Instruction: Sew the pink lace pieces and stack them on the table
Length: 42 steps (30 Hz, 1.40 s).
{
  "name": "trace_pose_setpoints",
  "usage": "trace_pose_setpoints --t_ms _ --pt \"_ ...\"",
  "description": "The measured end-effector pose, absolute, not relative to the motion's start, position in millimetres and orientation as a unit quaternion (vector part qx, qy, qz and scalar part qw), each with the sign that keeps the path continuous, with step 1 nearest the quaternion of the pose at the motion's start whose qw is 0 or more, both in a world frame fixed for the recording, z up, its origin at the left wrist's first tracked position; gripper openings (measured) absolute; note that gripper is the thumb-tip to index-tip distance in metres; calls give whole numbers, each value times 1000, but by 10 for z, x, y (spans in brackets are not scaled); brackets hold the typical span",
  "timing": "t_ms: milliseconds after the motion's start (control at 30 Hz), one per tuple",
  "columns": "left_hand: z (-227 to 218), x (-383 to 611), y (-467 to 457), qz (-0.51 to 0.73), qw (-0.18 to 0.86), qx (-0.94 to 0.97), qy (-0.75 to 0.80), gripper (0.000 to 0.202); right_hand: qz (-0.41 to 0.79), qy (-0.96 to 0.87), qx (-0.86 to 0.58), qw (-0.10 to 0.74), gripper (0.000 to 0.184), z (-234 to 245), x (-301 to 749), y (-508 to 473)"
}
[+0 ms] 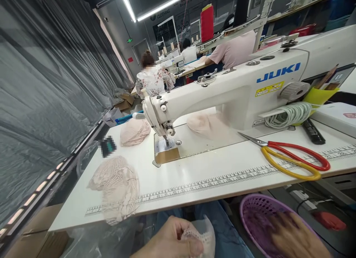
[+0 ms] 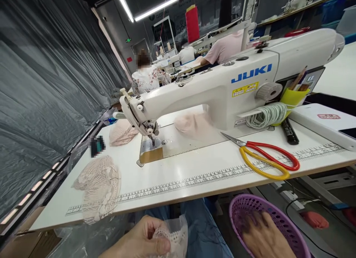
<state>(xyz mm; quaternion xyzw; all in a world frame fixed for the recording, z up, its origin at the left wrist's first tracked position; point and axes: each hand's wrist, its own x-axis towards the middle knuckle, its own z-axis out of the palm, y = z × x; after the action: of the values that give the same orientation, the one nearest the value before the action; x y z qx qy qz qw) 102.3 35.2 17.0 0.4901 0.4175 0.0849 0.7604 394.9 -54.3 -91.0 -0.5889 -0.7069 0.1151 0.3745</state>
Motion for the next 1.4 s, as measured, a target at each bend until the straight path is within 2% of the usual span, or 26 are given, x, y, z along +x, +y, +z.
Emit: trace_pose_setpoints --t_ms 67,100,167,200,267,333,367,500,700,933,1067,1167,1400 --pt "191 1026 365 58 758 503 411 59 119 -707 -588 374 15 -862 3915 -562" --pt "213 1036 365 45 755 511 410 60 176 -720 -570 355 30 -752 3823 -549" --pt "272 1055 358 29 740 528 415 63 330 -734 -508 308 76 -442 3561 -461" --pt "304 1057 353 26 732 537 419 63 392 -721 -485 301 80 -286 3427 -392" --pt "358 1033 345 30 715 550 430 61 506 -668 -465 286 70 -61 3214 -241" --pt "387 973 338 40 705 548 448 56 601 -599 -455 270 45 8 3099 -128" --pt "391 935 332 42 706 540 456 54 632 -574 -448 264 40 -4 3071 -97" --pt "344 804 299 33 737 496 459 49 694 -540 -404 254 45 -117 3028 -99" --pt "238 756 255 -1 739 492 461 56 729 -514 -372 259 50 -107 2968 -122" --pt "188 718 283 53 725 561 396 43 782 -473 -341 221 49 -267 2911 -30" --pt "137 658 276 88 726 583 354 57 798 -461 -316 224 47 -311 2857 0" --pt "91 611 254 69 726 583 359 64 800 -456 -310 236 46 -323 2845 -12" --pt "99 547 227 60 705 592 386 40 804 -451 -304 239 47 -389 2856 -45"
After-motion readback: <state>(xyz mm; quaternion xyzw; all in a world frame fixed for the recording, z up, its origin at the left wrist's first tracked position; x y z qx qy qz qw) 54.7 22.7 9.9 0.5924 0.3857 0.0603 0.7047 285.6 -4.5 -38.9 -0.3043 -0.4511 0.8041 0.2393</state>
